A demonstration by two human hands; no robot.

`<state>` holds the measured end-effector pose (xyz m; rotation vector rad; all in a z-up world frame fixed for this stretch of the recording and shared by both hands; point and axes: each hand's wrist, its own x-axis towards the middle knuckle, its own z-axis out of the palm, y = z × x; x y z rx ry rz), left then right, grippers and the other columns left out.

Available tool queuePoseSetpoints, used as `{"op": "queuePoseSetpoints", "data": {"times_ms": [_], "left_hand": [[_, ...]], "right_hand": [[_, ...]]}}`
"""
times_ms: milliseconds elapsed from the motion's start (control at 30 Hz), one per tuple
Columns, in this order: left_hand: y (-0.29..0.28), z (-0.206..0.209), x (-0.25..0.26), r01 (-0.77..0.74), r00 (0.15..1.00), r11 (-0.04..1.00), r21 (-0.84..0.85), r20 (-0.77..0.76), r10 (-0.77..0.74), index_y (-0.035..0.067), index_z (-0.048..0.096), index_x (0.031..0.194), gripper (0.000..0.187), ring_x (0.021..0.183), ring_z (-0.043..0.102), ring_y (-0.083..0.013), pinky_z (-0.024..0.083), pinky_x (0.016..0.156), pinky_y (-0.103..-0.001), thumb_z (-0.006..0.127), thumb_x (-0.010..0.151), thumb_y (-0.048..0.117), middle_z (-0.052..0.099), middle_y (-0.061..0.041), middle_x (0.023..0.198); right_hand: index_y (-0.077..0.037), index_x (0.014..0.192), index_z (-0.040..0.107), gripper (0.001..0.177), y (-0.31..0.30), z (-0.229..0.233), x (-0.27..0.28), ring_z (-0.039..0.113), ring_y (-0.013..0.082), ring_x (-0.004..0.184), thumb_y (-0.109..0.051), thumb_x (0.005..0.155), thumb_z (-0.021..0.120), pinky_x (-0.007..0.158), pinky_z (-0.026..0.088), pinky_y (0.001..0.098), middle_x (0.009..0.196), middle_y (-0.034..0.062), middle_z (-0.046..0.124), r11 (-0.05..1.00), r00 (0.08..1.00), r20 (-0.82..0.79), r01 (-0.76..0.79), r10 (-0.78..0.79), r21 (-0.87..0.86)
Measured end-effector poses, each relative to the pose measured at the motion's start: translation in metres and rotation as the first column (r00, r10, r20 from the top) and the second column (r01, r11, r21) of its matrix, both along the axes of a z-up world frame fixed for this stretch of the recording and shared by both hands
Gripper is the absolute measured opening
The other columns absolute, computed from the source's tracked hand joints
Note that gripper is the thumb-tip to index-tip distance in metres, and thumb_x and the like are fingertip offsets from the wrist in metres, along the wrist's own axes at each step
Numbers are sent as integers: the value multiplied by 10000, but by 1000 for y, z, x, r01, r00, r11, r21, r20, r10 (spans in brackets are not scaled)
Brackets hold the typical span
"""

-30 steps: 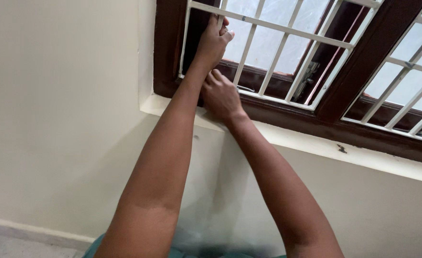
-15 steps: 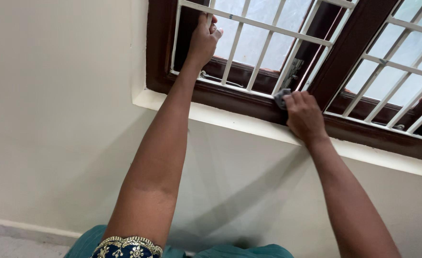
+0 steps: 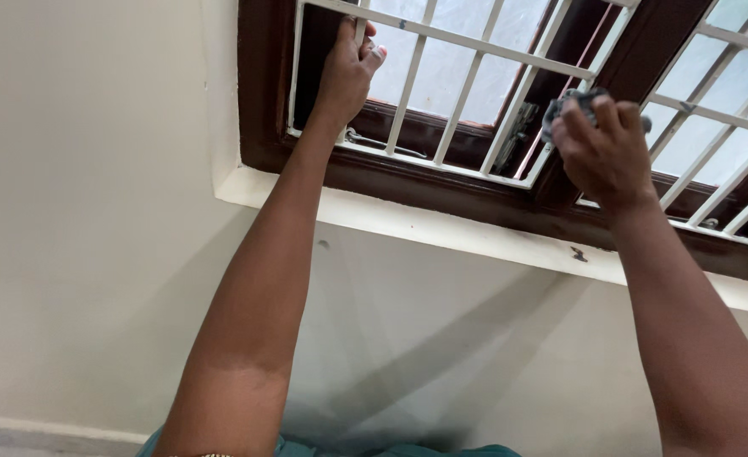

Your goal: The person cleans a window frame and the glass using a cloth, reaching between the metal bars to wipe different parts of the frame and the sill.

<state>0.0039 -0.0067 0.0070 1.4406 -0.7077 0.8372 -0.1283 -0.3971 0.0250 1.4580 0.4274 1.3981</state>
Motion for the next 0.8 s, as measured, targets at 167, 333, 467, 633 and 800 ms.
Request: {"op": "queuePoseSetpoints", "data": {"times_ms": [167,333,467,633,800], "left_hand": [[1,-1,7,7,999,1000,-1,51,-7,101,497,1205,239,688,474,-60,481,686,-271,641,1017,129,432,52,792],[0,-2,12,10,998,1000,-7,55,-10,98,491,1213,247,667,494,-56,481,648,-263,640,1021,144,453,58,787],[-2,-2,14,32,994,999,-33,102,-29,105,475,1248,287,656,489,-53,493,650,-248,642,1016,139,450,61,776],[-6,2,5,-78,997,997,-19,-1,78,102,501,1203,244,621,462,-64,452,590,-275,631,999,135,436,55,751],[-15,3,-12,-196,980,981,-11,-20,196,90,483,1285,311,657,509,-102,474,598,-299,598,1011,181,481,11,794]], "right_hand": [[-224,900,755,150,17,-66,4,492,129,984,-184,1032,697,837,391,315,1094,-77,700,990,986,-153,-39,60,139],[-166,826,737,156,45,-91,-10,516,186,990,-42,904,683,834,405,354,966,-64,667,931,967,-217,-51,137,360],[-107,923,778,150,65,-97,-18,536,212,985,-17,869,672,826,427,364,991,-8,684,831,954,-214,-57,207,553],[-50,1136,802,291,77,-94,-28,553,237,1004,25,888,670,872,482,390,1108,29,716,669,842,-229,-194,489,717],[-93,1190,748,423,96,-72,-11,701,202,887,19,814,591,812,590,338,1012,80,759,-215,82,199,344,977,914]]}}
